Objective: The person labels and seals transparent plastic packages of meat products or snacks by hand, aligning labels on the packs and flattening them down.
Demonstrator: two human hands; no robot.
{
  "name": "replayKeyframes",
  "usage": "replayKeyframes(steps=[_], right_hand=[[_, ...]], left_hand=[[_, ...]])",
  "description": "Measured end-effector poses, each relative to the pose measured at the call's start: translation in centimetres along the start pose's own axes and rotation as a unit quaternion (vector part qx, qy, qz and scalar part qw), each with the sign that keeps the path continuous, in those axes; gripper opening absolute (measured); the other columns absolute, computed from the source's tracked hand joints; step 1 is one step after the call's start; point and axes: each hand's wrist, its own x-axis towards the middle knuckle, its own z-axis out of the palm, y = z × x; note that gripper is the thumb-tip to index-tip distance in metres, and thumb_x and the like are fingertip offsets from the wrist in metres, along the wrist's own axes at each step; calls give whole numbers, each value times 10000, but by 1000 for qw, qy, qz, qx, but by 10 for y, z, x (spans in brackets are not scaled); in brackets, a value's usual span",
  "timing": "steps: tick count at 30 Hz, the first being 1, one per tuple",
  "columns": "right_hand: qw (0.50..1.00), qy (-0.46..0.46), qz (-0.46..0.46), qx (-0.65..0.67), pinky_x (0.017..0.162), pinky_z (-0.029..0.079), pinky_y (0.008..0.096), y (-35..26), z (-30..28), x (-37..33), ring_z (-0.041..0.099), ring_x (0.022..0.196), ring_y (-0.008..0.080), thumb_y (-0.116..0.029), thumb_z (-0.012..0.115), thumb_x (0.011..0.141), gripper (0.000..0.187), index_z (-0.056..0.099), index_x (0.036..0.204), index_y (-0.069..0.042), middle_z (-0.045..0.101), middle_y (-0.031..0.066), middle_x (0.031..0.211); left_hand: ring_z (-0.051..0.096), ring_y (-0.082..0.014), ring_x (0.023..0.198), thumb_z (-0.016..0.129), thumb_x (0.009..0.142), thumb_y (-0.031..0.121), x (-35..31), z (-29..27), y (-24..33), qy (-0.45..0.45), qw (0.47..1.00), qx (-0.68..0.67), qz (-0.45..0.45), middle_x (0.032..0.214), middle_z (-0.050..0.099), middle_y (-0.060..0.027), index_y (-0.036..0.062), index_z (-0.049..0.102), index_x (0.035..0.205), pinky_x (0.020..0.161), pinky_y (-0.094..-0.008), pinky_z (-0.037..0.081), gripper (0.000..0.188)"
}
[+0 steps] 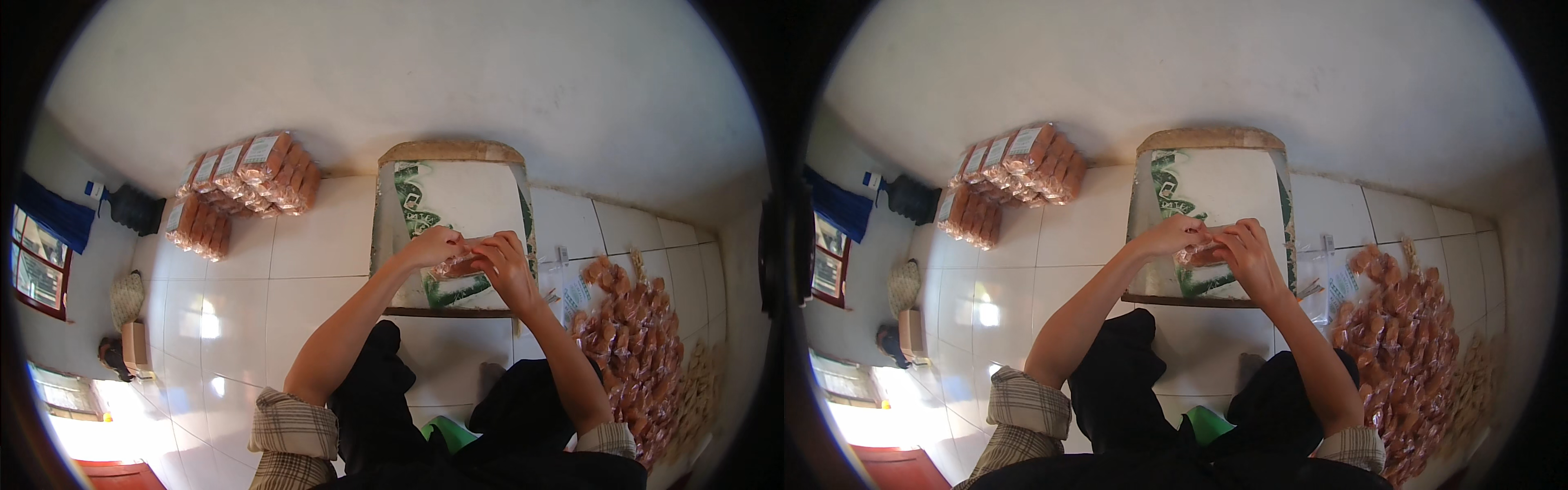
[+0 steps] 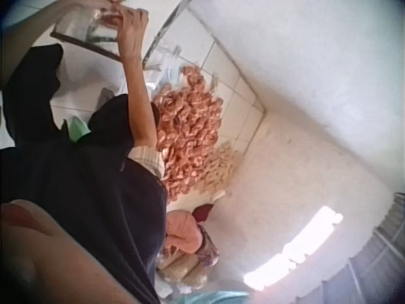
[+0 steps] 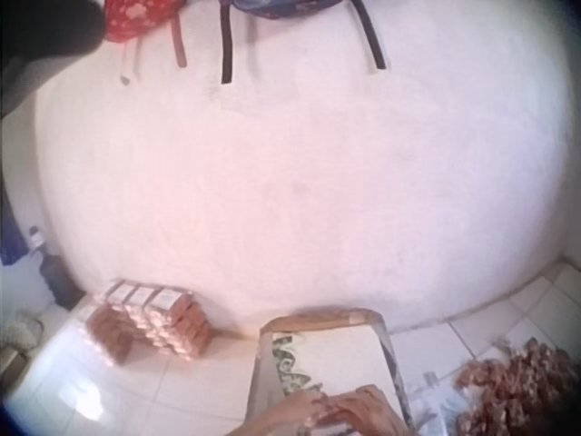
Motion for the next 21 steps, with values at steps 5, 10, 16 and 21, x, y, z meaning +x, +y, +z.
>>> replayKeyframes(steps=[5,10,16,21], right_hand=[[999,-7,6,36,767,435,366,0,-2,4,517,876,282,20,682,647,240,605,873,-4,581,84,877],[999,-1,-20,31,757,435,368,1,0,5,516,851,274,19,662,673,179,594,836,-11,575,83,861],[997,11,-73,-26,758,431,371,4,7,-1,516,853,264,3,641,710,158,579,855,4,559,96,873],[994,0,-98,-48,741,430,373,8,4,-4,524,840,281,47,648,662,191,586,842,26,568,113,880]], left_hand=[[500,-70,645,585,884,218,-1,-3,2,-26,1000,-10,-3,696,557,0,21,608,821,600,-232,411,208],[495,-63,653,585,887,216,1,-2,-3,-28,998,-47,-7,709,555,10,20,604,830,602,-226,406,205],[497,-64,643,587,886,224,-3,-6,-5,-42,998,-49,-2,701,557,6,21,605,832,598,-227,406,210],[537,-120,695,645,821,186,-17,14,12,112,985,132,0,741,573,-24,56,603,850,608,-260,430,140]])
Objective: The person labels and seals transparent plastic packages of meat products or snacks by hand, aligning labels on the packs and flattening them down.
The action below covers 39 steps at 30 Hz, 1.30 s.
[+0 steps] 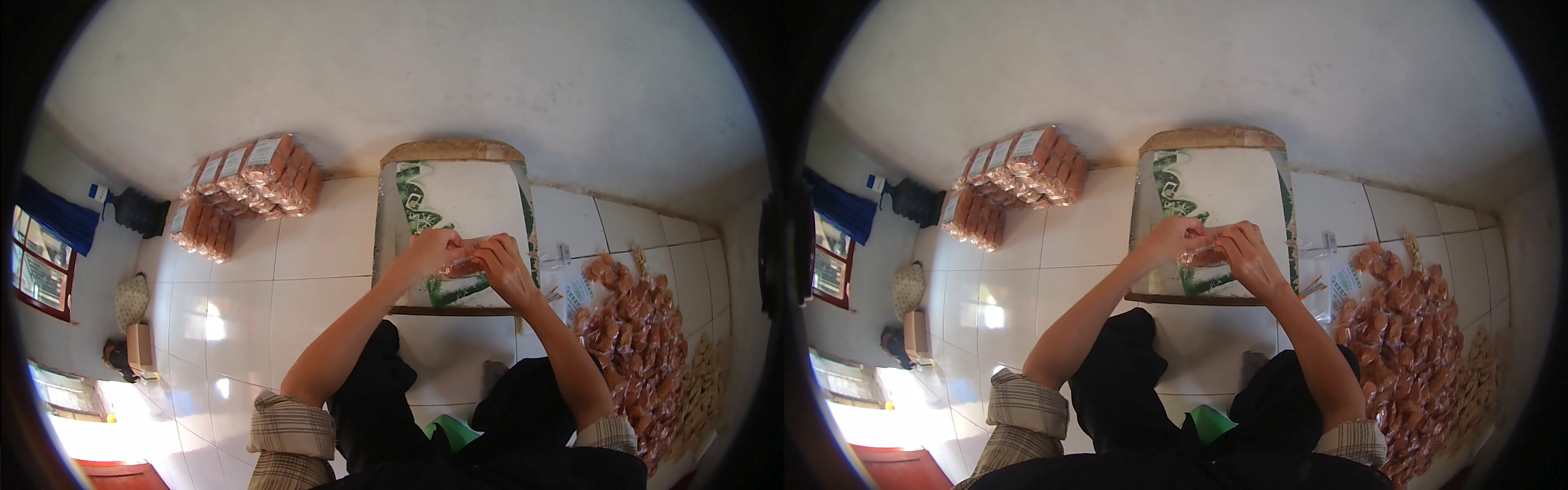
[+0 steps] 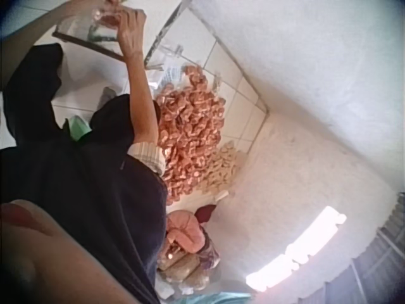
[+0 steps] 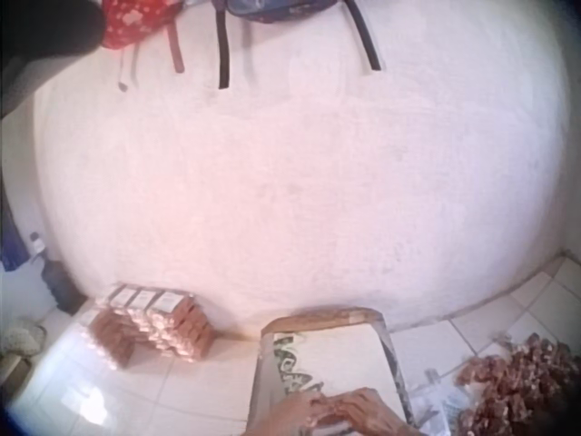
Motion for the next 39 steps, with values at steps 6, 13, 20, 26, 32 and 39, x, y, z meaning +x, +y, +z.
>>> replayKeyframes(steps=[6,13,20,26,32,39], right_hand=[[999,-30,-19,-32,798,427,377,0,-4,-4,509,878,274,-1,606,643,275,575,916,20,553,107,928],[999,-42,-13,-29,813,426,379,-1,-5,-3,506,884,271,10,599,625,298,577,922,10,553,98,943],[995,-42,33,80,785,435,357,1,-15,1,502,881,263,13,650,611,296,594,899,-27,580,68,923],[983,-75,127,112,771,422,373,7,-12,-5,486,847,286,44,637,644,272,589,901,-31,583,85,901],[970,-82,204,107,742,409,396,4,-6,-3,482,813,303,49,610,657,210,606,850,-34,587,95,813],[964,-63,228,118,728,402,384,2,-6,-2,483,804,280,16,639,653,213,653,850,-63,566,73,751]], left_hand=[[514,-203,887,701,657,116,-31,19,11,210,909,249,260,858,525,-21,95,591,872,673,-321,494,243],[520,-201,851,694,649,111,-30,26,6,231,828,388,332,831,519,-36,46,583,910,693,-295,496,291],[521,-228,837,653,702,55,-26,29,3,230,869,296,323,824,516,-78,22,573,962,686,-325,484,275],[507,-260,833,628,731,28,-24,29,3,226,877,252,340,842,505,-102,11,555,955,723,-360,457,235],[492,-284,849,617,738,18,-22,27,-4,203,889,221,346,882,492,-121,0,531,927,751,-374,443,209],[476,-316,891,627,733,31,-21,32,-8,209,879,257,343,915,477,-158,-22,492,939,801,-396,422,252]])
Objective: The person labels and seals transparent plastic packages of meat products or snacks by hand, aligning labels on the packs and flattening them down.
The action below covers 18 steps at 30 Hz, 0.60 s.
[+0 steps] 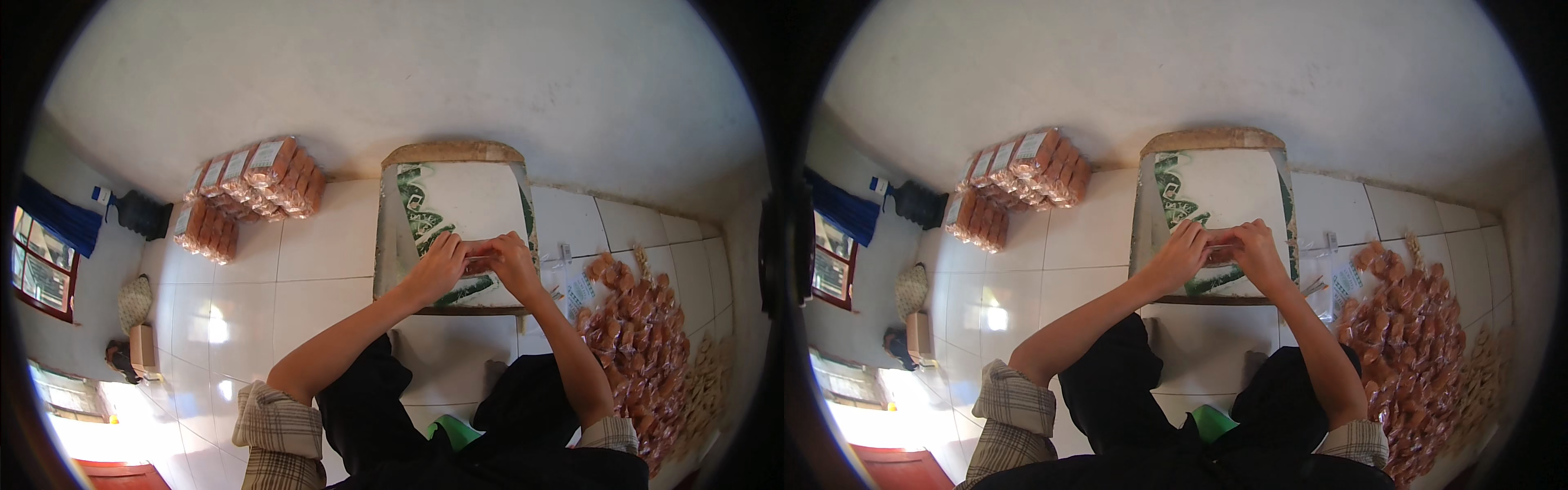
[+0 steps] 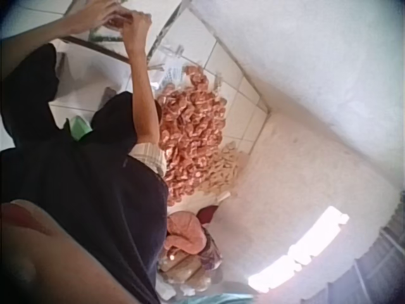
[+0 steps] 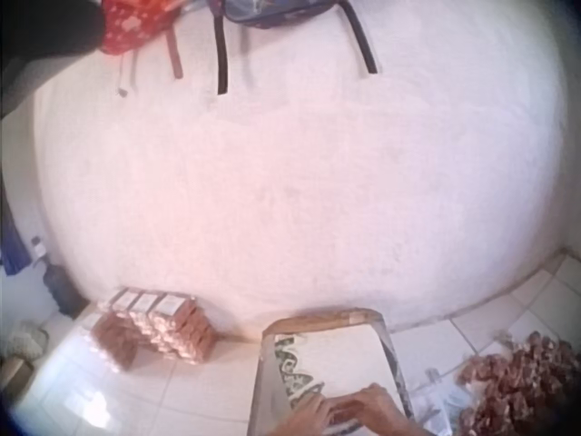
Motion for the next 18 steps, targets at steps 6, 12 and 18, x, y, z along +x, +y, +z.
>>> replayKeyframes(steps=[6,12,18], right_hand=[[991,10,-101,-87,769,383,369,-1,2,9,477,826,257,16,634,652,215,626,853,-60,559,59,796],[970,75,-158,-171,775,374,368,31,-4,58,475,841,255,3,627,663,155,601,804,-54,555,60,784],[962,113,-166,-183,763,372,376,54,-17,66,467,838,260,-28,614,698,78,570,751,-64,549,62,797]], left_hand=[[470,-309,863,624,731,41,1,9,-7,21,1000,9,-13,880,471,-151,-15,500,908,783,-384,413,224],[467,-279,827,603,715,25,55,10,-45,54,992,104,36,826,486,-107,23,529,844,759,-366,415,149],[473,-270,824,614,703,39,88,29,-47,79,992,92,26,831,501,-102,27,527,847,745,-365,427,168]])
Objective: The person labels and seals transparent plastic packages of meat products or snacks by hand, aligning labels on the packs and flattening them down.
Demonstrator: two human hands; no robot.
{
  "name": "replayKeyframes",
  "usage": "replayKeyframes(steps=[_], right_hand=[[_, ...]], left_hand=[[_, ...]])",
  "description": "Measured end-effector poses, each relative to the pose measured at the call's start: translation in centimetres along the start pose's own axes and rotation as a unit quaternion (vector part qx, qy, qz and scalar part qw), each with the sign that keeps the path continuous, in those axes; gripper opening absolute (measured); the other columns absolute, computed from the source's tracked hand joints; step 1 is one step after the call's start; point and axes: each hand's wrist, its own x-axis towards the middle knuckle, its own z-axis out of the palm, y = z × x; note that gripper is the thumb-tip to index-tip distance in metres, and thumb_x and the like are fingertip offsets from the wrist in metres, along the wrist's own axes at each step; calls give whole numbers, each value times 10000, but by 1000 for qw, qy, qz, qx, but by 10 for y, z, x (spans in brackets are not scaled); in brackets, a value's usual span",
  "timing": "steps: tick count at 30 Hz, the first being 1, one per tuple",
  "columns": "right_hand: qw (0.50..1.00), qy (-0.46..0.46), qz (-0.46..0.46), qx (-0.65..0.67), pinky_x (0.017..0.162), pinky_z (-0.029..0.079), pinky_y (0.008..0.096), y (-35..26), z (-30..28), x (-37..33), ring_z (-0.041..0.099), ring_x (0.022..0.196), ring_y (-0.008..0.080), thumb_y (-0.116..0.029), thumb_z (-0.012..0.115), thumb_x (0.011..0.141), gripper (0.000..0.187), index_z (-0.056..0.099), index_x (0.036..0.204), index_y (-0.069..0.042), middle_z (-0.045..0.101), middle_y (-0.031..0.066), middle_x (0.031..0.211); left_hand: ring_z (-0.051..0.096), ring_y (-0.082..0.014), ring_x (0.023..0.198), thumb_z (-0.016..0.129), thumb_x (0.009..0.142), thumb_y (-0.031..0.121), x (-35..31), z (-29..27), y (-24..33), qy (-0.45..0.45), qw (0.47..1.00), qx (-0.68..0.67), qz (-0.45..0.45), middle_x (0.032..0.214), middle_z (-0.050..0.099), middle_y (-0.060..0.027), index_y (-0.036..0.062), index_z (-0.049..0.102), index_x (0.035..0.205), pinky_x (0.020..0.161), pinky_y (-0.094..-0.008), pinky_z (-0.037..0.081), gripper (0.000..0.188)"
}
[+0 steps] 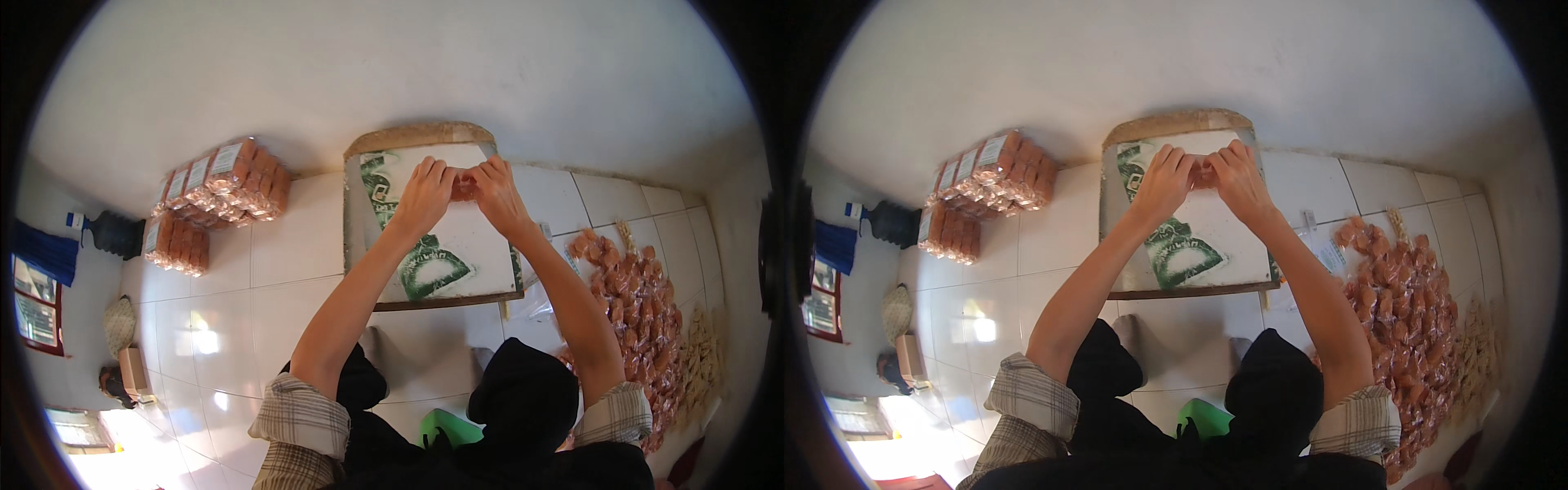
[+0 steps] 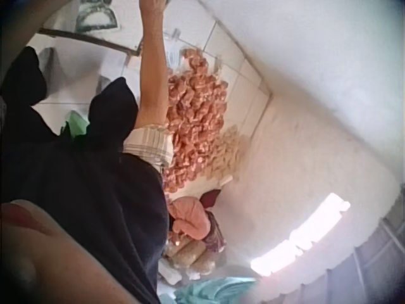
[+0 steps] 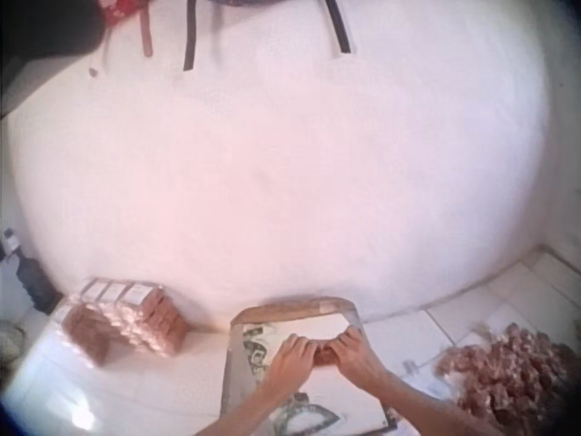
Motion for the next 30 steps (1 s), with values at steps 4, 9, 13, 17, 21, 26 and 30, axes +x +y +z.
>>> replayKeyframes(steps=[4,9,13,17,21,26,30], right_hand=[[999,9,-42,-4,755,387,373,-7,6,-49,489,839,256,-2,640,665,147,584,795,-42,542,59,809],[1000,-25,-5,-1,773,406,376,-13,10,-125,514,847,240,-16,604,663,236,613,899,-12,526,55,835],[1000,-19,11,-2,773,401,375,-11,29,-154,509,834,230,-8,614,635,274,619,908,-16,520,42,818],[999,-29,18,-10,778,397,373,-11,36,-165,513,825,223,-6,617,619,300,624,918,-28,521,32,810],[999,-16,21,-22,788,390,376,-14,39,-163,518,821,216,-17,623,611,305,630,915,-41,532,25,819],[999,-18,22,-17,801,388,383,-13,40,-169,524,834,211,-19,628,621,295,632,915,-45,540,24,835],[997,-14,71,-2,846,394,392,-25,27,-162,533,855,212,-16,631,676,232,650,903,-59,558,50,865]], left_hand=[[481,-282,881,597,695,44,-45,26,28,37,998,-52,-13,839,489,-110,21,520,823,778,-347,433,151],[492,-233,870,646,783,95,-103,46,103,96,951,-157,-247,862,492,-89,16,528,883,765,-299,413,173],[496,-142,786,635,855,215,-141,75,140,110,639,-471,-598,833,522,-44,7,551,965,708,-236,397,250],[527,-102,725,646,838,242,-129,81,121,4,446,-588,-675,836,589,-44,0,590,988,658,-224,463,291],[558,-87,708,634,811,186,-122,81,98,-39,408,-578,-706,857,624,-48,2,615,958,620,-235,503,237],[558,-79,642,636,790,170,-119,84,93,-55,410,-567,-712,801,636,-43,-8,627,930,586,-213,478,226],[554,-79,616,637,793,156,-125,90,93,-73,452,-547,-701,793,645,-49,-15,631,933,567,-203,460,221]])
